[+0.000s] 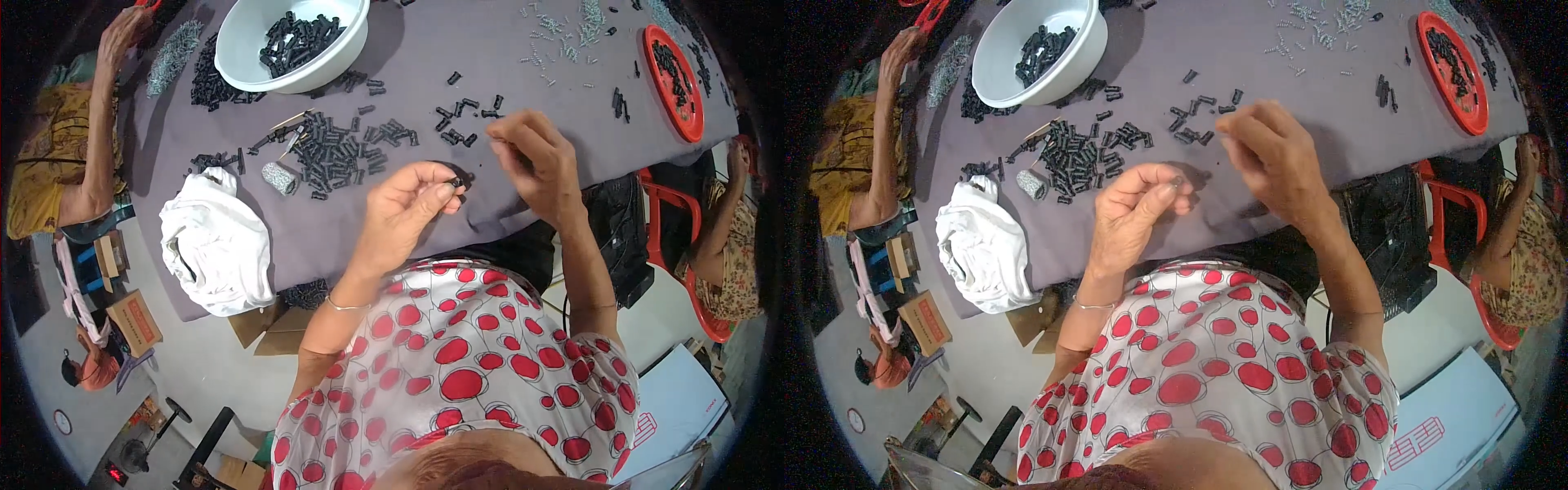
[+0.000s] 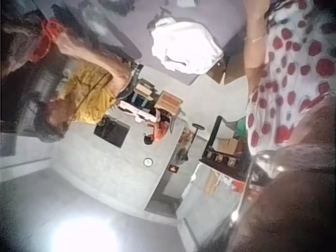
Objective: Assemble small black plastic components by hand at a workbench.
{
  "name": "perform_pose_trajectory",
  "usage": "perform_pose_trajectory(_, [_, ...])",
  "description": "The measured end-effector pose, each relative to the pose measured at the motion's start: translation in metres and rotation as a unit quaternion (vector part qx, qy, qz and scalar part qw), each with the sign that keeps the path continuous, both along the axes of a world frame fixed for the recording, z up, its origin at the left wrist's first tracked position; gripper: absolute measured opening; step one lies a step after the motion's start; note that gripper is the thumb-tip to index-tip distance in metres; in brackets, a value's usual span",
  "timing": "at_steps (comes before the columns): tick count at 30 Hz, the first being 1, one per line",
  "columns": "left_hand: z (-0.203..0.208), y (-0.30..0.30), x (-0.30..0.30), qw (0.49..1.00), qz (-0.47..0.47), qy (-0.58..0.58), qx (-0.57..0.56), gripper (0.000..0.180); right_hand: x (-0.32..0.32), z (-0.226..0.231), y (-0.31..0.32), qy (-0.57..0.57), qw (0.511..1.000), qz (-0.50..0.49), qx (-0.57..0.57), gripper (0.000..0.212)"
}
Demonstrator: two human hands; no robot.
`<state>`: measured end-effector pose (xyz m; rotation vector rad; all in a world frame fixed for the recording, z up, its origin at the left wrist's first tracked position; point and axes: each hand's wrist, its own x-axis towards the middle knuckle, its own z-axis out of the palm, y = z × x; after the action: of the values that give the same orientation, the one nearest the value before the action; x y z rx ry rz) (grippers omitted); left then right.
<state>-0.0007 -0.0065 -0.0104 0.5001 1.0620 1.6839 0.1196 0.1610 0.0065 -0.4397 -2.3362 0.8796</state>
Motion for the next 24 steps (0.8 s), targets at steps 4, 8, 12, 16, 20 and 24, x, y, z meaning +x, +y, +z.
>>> perform_pose_trajectory(4, [0.001, 0.001, -0.001, 1.000, -0.006, -0.003, -0.002, 0.019, -0.009, -0.003, 0.004, -0.037, 0.995, 0.048, 0.075, 0.025])
perform_pose_trajectory(8, [0.000, 0.001, -0.001, 1.000, -0.007, -0.010, -0.009, 0.019, -0.014, -0.005, 0.003, -0.073, 0.983, 0.077, 0.149, 0.027])
perform_pose_trajectory(12, [-0.002, 0.001, 0.000, 1.000, -0.004, -0.007, -0.004, 0.019, -0.020, -0.005, 0.001, -0.078, 0.973, 0.073, 0.203, 0.027])
perform_pose_trajectory(16, [-0.005, 0.002, 0.000, 1.000, -0.003, -0.016, 0.003, 0.019, -0.018, -0.007, 0.001, -0.093, 0.975, 0.061, 0.190, 0.030])
perform_pose_trajectory(20, [0.001, 0.002, 0.001, 1.000, 0.002, -0.008, -0.012, 0.018, -0.013, -0.012, 0.005, 0.025, 0.994, 0.065, 0.083, 0.031])
perform_pose_trajectory(24, [0.002, 0.003, 0.001, 0.999, 0.020, 0.022, -0.032, 0.018, -0.010, -0.006, 0.001, 0.051, 0.996, 0.057, -0.055, 0.023])
